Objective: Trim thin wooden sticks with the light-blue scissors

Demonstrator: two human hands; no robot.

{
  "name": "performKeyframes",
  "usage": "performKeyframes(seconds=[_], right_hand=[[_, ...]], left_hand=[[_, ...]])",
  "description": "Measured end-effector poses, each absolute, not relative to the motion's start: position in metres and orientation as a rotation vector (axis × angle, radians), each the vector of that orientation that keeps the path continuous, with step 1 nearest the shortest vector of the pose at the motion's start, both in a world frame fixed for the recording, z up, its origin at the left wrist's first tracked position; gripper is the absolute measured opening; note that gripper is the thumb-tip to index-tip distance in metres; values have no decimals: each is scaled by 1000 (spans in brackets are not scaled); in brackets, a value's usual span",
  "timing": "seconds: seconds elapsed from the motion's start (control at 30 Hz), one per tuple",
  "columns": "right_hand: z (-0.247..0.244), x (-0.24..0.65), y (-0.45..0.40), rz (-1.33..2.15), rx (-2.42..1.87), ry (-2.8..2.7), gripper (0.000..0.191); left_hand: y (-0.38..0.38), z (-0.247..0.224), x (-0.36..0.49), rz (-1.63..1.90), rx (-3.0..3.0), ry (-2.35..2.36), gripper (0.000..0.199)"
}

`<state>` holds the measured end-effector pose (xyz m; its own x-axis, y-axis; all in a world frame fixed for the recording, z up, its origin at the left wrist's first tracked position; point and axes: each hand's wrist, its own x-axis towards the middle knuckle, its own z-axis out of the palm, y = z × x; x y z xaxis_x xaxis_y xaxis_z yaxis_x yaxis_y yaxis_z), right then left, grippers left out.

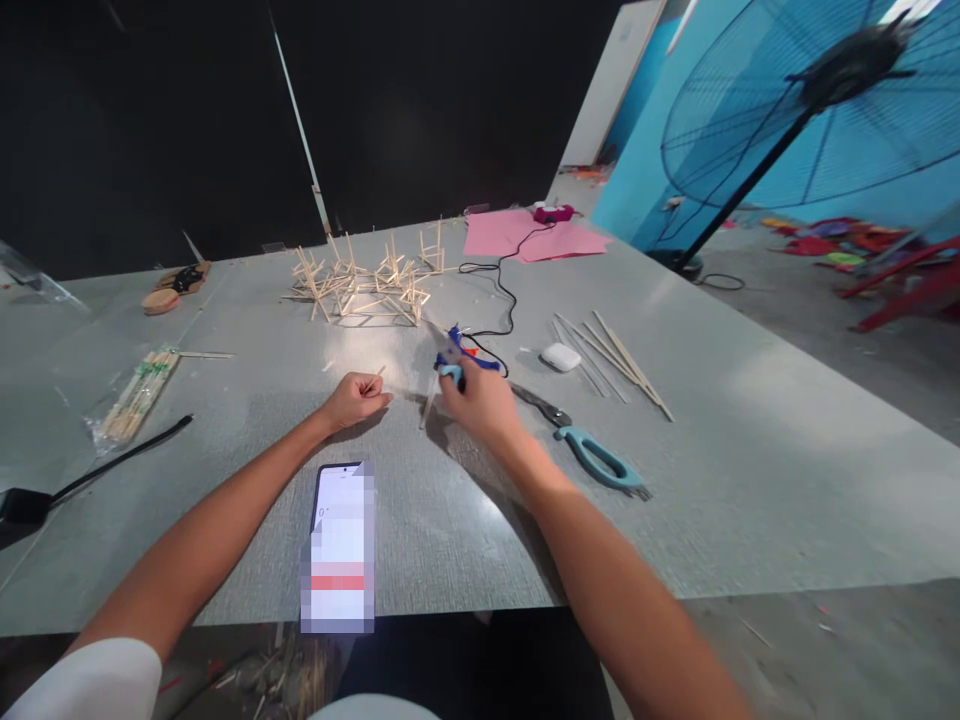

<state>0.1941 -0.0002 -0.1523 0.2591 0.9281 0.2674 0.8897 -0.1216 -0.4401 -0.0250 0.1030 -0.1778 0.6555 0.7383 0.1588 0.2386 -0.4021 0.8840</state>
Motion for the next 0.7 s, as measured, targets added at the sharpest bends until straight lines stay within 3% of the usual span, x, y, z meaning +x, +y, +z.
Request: performKeyframes(seconds=[0.17, 0.4, 0.7], right_hand=[[-164, 169, -7, 162, -1873, -2035, 23], [-168, 214, 11, 22, -2004, -1365, 35], [-168, 173, -8, 132, -1896, -2068, 31]], left_hand=[[102, -180, -23, 655, 1945, 817, 38], [100, -177, -22, 682, 1910, 736, 42], [100, -178, -20, 722, 1925, 751, 38]])
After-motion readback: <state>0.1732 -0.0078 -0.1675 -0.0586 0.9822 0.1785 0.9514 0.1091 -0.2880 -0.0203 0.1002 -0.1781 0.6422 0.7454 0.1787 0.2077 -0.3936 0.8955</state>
